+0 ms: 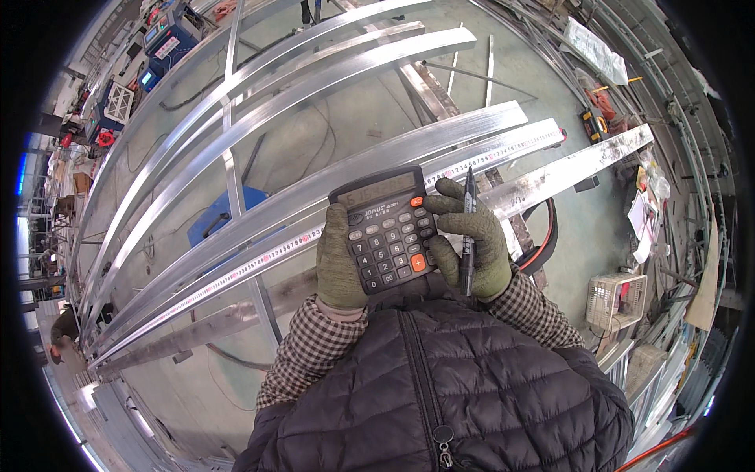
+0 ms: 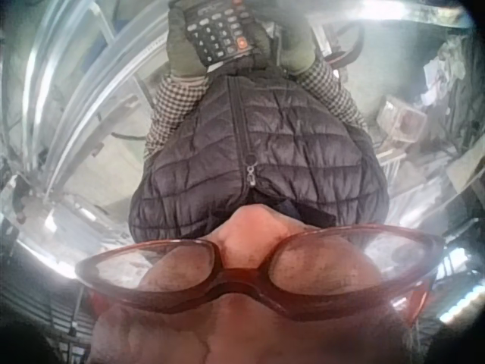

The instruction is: The person uses a calculator to compute measurements and then marks corresponding values on a long metal beam with a marker. The person repeats this process for multiple sections of the beam, writing down the calculated numbers directly on the metal surface.

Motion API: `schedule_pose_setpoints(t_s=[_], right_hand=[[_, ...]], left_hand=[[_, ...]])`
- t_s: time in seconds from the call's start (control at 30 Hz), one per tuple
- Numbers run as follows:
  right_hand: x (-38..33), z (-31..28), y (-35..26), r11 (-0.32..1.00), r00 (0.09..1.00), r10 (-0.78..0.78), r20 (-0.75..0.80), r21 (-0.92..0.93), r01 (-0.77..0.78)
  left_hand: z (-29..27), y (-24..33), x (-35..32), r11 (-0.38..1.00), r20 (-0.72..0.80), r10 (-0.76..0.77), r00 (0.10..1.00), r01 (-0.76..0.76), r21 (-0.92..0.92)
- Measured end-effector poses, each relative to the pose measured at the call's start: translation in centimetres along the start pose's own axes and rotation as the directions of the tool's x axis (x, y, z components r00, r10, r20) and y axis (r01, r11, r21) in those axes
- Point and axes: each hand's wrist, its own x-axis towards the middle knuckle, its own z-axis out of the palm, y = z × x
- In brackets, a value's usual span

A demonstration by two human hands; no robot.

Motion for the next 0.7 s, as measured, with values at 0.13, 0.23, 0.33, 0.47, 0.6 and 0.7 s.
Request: schedule_pose_setpoints(t_s=[0.13, 0.23, 0.33, 0.47, 0.6, 0.7], right_hand=[[-0.1, 0.2, -0.4, 0.999, 1.000, -0.003, 0.021, -0.043, 0.004], [-0.2, 0.3, -0.7, 0.998, 1.000, -0.020, -0.005, -0.052, 0.020], [-0.1, 0.1, -0.9, 0.991, 0.999, -0.043, 0.028, -0.123, 0.046], [-0.3, 0.1, -1.1, 0.988, 0.998, -0.046, 0.031, -0.148, 0.050], [-1.2, 0.0, -1.4, 0.999, 0.999, -0.015, -0.030, -0.037, 0.013], [-1.9, -1.1, -1.7, 0.990, 0.995, -0.058, 0.076, -0.120, 0.067]], left_hand=[[-0.5, -0.2, -0.4, 0.994, 0.065, 0.009, 0.998, -0.016, 0.111], [-0.6, -0.3, -0.4, 0.995, 0.085, 0.005, 0.996, -0.013, 0.096], [-0.5, -0.7, -0.6, 1.000, 0.061, 0.026, 0.998, -0.025, -0.006], [-0.5, -0.7, -0.7, 1.000, 0.001, -0.002, 1.000, 0.002, -0.011], [-0.7, -0.6, -0.8, 1.000, 0.006, -0.014, 1.000, 0.014, -0.013], [-0.6, -0.4, -0.9, 0.996, -0.106, 0.044, 0.993, -0.035, 0.079]])
